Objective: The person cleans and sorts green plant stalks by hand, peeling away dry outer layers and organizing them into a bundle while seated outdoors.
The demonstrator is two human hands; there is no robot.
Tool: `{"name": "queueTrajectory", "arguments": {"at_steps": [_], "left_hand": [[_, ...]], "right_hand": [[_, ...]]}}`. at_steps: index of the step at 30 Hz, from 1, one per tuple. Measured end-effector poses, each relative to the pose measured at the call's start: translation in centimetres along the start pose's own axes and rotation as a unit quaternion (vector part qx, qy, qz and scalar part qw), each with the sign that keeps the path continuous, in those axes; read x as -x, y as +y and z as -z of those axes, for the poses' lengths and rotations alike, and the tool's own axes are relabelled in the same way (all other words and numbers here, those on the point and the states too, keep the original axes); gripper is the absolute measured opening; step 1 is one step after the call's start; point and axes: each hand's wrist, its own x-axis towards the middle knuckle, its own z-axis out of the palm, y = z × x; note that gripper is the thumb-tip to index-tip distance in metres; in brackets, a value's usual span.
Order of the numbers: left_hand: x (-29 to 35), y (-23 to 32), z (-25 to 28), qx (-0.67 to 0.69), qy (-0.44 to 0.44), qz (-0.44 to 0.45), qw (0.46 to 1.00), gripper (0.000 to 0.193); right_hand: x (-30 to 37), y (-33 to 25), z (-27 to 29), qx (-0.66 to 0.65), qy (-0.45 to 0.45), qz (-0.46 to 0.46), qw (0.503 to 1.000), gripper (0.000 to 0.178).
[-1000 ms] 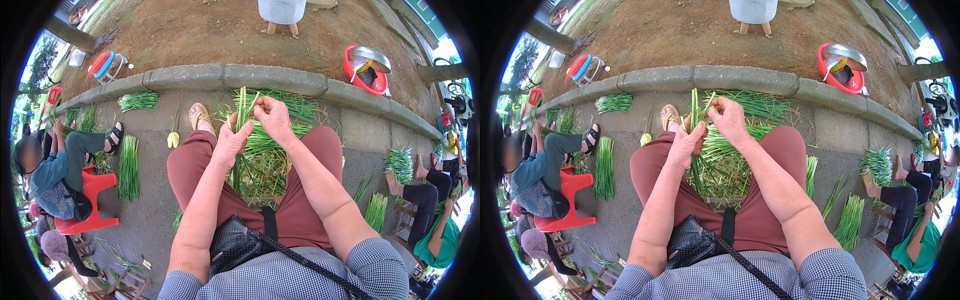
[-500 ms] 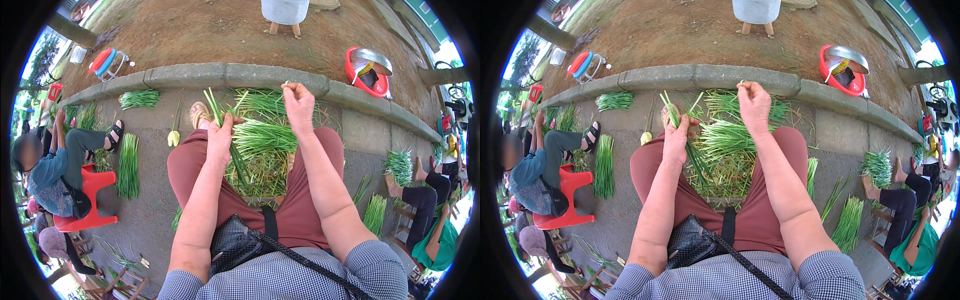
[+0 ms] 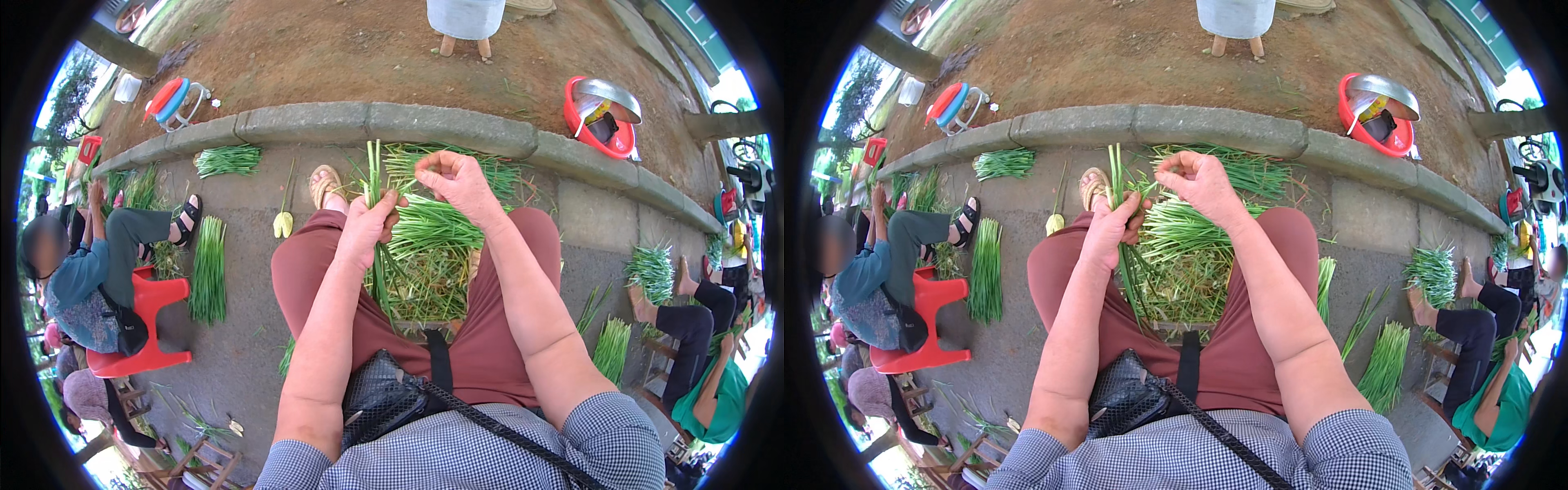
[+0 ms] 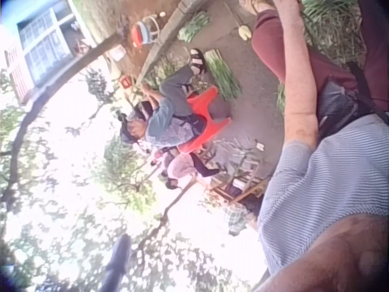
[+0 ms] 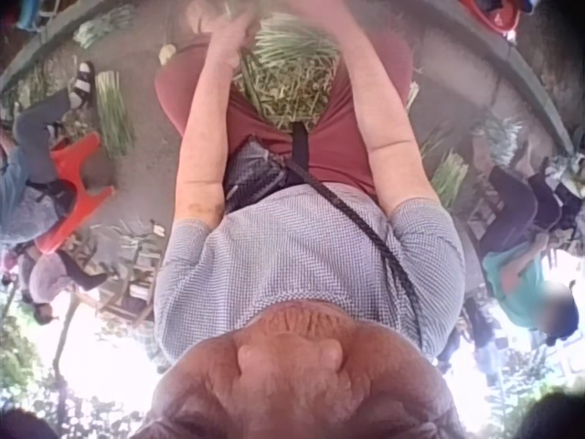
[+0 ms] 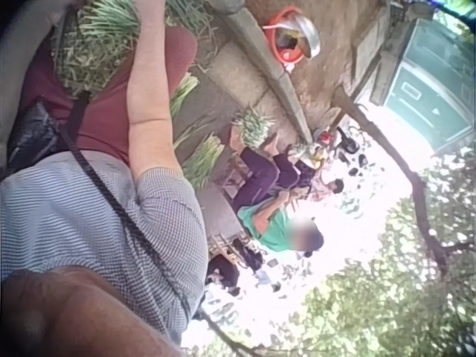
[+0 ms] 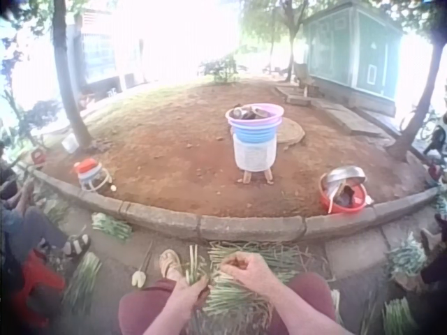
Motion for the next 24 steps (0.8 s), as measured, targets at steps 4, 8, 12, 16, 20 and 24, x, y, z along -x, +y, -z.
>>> {"name": "queueTrajectory", "arguments": {"at_steps": [4,8,12,16,20,24], "left_hand": [[-0.1,-0.3,-0.5,-0.237,0.046,-0.160,0.957,0.016],[0.2,-0.2,-0.8,-0.471,0.085,-0.304,0.824,0.016],[0.1,-0.4,-0.5,-0.474,0.070,-0.404,0.779,0.023],[0.7,-0.1,-0.8,-0.531,0.069,-0.428,0.728,0.022],[0.1,-0.4,-0.4,-0.330,0.090,-0.333,0.879,0.012],[0.0,0.5,-0.4,-0.069,0.078,-0.223,0.969,0.017]], "right_hand": [[0.4,0.1,0.8,0.024,-0.034,-0.077,0.996,0.016],[0.2,0.5,1.6,0.003,-0.068,-0.142,0.988,0.016],[0.1,0.7,1.5,-0.086,-0.070,-0.185,0.976,0.018],[-0.2,1.0,1.7,-0.154,-0.014,-0.196,0.968,0.020],[-0.1,0.6,1.8,-0.142,0.040,-0.180,0.973,0.020],[-0.5,1.7,2.6,-0.075,0.065,-0.158,0.982,0.026]]}}
